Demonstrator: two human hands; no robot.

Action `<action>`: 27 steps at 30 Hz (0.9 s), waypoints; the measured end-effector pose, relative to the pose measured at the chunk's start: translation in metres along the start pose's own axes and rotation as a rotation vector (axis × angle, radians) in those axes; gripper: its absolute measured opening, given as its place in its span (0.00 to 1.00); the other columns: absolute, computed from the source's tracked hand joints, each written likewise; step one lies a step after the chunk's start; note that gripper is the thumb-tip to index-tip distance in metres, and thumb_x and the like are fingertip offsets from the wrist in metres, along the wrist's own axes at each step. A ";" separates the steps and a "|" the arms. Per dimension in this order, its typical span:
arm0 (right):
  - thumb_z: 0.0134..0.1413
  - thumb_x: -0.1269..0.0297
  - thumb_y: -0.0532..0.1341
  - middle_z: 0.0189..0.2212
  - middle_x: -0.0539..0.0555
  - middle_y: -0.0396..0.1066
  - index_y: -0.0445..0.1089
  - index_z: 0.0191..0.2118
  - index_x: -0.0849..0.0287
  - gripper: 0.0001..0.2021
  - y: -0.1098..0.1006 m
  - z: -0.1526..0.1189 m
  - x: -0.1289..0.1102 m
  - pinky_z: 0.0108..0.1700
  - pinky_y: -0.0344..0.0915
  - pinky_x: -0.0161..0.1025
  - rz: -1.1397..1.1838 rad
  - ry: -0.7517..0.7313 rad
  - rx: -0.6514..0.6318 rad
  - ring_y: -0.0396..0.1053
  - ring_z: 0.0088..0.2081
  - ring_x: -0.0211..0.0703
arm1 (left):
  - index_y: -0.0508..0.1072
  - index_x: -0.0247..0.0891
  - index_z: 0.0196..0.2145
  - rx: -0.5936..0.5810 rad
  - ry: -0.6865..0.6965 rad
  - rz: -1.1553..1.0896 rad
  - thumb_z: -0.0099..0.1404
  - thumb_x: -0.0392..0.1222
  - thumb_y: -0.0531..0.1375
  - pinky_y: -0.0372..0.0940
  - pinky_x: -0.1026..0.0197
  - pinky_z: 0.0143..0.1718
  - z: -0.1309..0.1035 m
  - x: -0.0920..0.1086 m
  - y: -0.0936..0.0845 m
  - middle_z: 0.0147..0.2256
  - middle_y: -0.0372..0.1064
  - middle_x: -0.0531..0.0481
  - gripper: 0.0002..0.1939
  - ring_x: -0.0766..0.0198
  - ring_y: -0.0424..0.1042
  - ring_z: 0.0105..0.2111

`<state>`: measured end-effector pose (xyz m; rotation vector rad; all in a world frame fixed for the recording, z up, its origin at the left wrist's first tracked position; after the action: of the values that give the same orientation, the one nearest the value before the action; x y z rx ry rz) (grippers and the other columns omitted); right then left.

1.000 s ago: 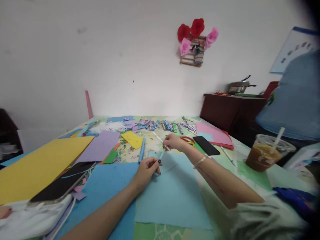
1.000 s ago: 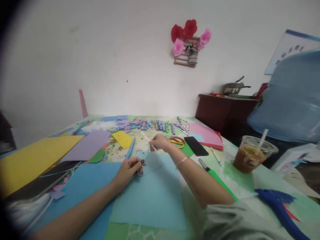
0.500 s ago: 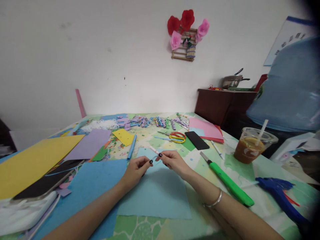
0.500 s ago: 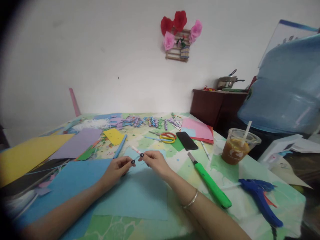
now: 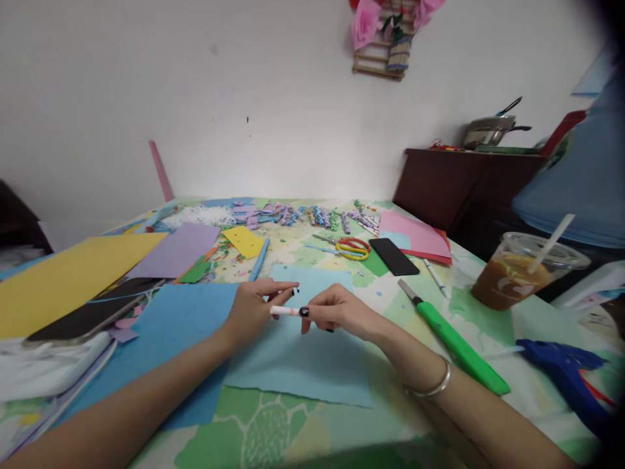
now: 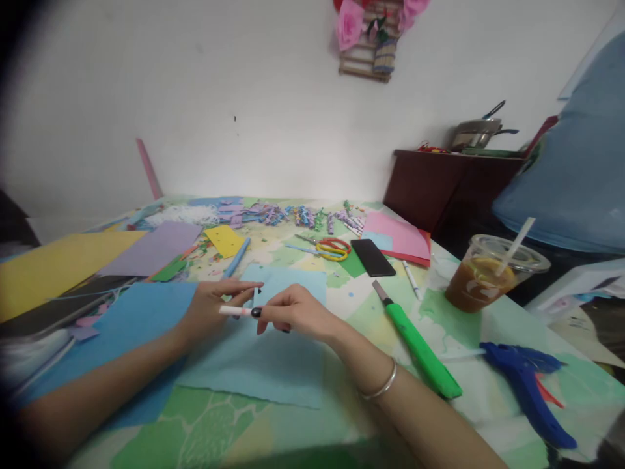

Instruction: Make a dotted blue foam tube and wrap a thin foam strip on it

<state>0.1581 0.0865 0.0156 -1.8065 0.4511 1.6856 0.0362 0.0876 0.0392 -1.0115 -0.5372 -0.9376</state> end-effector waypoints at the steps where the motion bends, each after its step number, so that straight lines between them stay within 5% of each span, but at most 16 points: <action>1: 0.53 0.54 0.61 0.13 0.45 0.55 0.76 0.28 0.65 0.17 0.003 0.000 0.000 0.23 0.48 0.34 -0.059 -0.005 -0.015 0.50 0.19 0.31 | 0.82 0.37 0.35 -0.026 -0.035 -0.040 0.57 0.42 0.61 0.61 0.66 0.23 -0.001 -0.001 0.002 0.19 0.72 0.52 0.11 0.68 0.66 0.19; 6: 0.54 0.57 0.60 0.14 0.44 0.55 0.75 0.27 0.63 0.14 0.003 0.001 0.007 0.22 0.47 0.33 -0.299 0.019 0.001 0.52 0.19 0.31 | 0.81 0.36 0.35 -0.072 -0.095 -0.254 0.57 0.41 0.63 0.71 0.60 0.36 -0.001 -0.001 0.007 0.28 0.79 0.48 0.10 0.59 0.77 0.31; 12: 0.56 0.59 0.58 0.16 0.44 0.56 0.72 0.28 0.61 0.12 -0.008 0.006 0.007 0.24 0.48 0.32 -0.418 -0.021 0.090 0.54 0.20 0.30 | 0.79 0.37 0.41 -0.161 -0.081 -0.520 0.58 0.39 0.64 0.74 0.59 0.37 -0.009 0.004 0.011 0.35 0.79 0.46 0.12 0.57 0.78 0.37; 17: 0.56 0.63 0.57 0.15 0.45 0.59 0.74 0.28 0.62 0.12 -0.027 0.006 0.006 0.25 0.49 0.31 -0.486 -0.013 0.245 0.56 0.20 0.31 | 0.78 0.41 0.42 -0.208 0.243 -0.292 0.59 0.33 0.63 0.68 0.54 0.48 -0.020 0.043 0.008 0.36 0.79 0.48 0.12 0.59 0.78 0.37; 21: 0.56 0.62 0.56 0.14 0.46 0.61 0.73 0.27 0.62 0.14 -0.037 0.005 0.004 0.26 0.52 0.31 -0.412 -0.032 0.292 0.58 0.20 0.32 | 0.67 0.51 0.56 -0.146 0.523 -0.031 0.60 0.28 0.62 0.51 0.47 0.62 -0.033 0.067 0.009 0.36 0.79 0.55 0.28 0.62 0.77 0.39; 24: 0.56 0.59 0.56 0.14 0.46 0.61 0.74 0.29 0.62 0.14 -0.046 0.004 0.004 0.24 0.52 0.32 -0.349 -0.030 0.321 0.57 0.18 0.32 | 0.50 0.48 0.65 -0.134 0.541 0.011 0.62 0.29 0.61 0.51 0.49 0.61 -0.033 0.065 0.011 0.34 0.79 0.55 0.39 0.59 0.71 0.50; 27: 0.55 0.58 0.57 0.13 0.46 0.61 0.73 0.29 0.63 0.14 -0.052 0.002 0.004 0.23 0.51 0.32 -0.276 -0.028 0.310 0.55 0.18 0.31 | 0.43 0.45 0.67 -0.116 0.482 0.011 0.63 0.32 0.60 0.58 0.53 0.56 -0.027 0.057 0.010 0.32 0.79 0.55 0.42 0.59 0.69 0.50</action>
<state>0.1895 0.1275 0.0220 -1.5388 0.4050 1.3676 0.0734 0.0421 0.0655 -0.8497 -0.0745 -1.1668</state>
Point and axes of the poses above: each hand's wrist, its own z-axis towards the middle knuckle, its own y-axis out of the palm, x = y × z, the point moved 10 cm from there along z, towards the middle knuckle
